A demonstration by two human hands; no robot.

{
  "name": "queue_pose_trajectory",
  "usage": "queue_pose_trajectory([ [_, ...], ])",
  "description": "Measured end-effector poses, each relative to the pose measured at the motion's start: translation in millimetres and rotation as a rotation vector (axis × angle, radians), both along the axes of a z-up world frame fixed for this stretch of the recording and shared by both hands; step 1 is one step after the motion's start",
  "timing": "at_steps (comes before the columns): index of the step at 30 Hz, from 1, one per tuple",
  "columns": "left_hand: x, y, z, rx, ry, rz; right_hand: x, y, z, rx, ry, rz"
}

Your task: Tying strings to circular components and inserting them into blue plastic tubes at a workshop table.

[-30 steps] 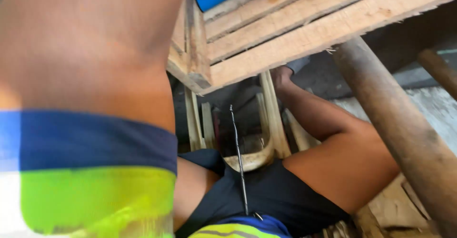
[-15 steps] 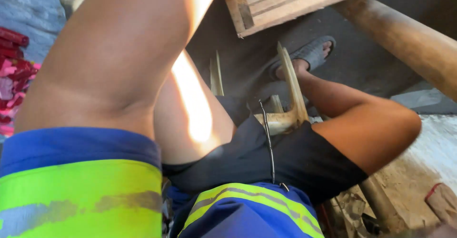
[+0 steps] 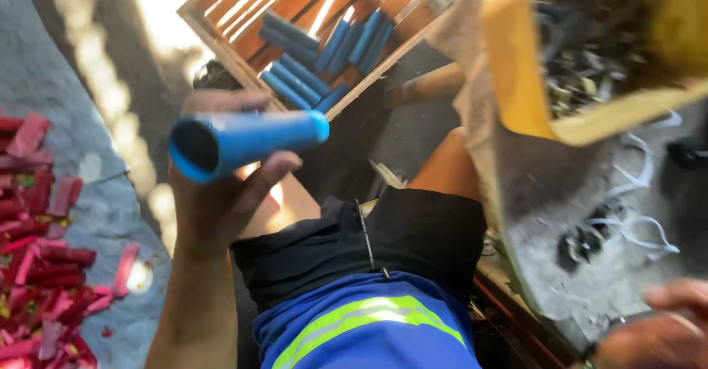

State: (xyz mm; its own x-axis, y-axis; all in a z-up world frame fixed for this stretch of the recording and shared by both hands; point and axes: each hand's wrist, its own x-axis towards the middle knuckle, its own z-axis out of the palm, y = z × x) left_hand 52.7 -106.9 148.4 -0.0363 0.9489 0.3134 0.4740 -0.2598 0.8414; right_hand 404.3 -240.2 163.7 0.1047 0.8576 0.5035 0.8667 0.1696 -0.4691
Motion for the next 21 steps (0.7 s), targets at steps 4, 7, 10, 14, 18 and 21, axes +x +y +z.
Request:
queue_pose_trajectory([
  [4,26,-31,16,0.057,0.102,-0.026,-27,61,23,-0.008,0.291,0.256],
  [7,60,-47,37,0.065,-0.073,-0.037,-19,65,37,-0.483,0.232,0.452],
  [10,95,-55,37,0.218,-0.221,-0.187,-30,60,33,-0.665,0.342,0.710],
  [14,136,-58,55,0.253,-0.262,-0.383,-45,47,26,-0.683,0.858,0.784],
  [18,151,-48,47,0.352,0.067,-0.665,-45,40,16,-0.363,1.894,0.507],
  [21,155,-37,27,0.394,0.257,-0.688,-31,49,22,-0.160,1.664,0.373],
])
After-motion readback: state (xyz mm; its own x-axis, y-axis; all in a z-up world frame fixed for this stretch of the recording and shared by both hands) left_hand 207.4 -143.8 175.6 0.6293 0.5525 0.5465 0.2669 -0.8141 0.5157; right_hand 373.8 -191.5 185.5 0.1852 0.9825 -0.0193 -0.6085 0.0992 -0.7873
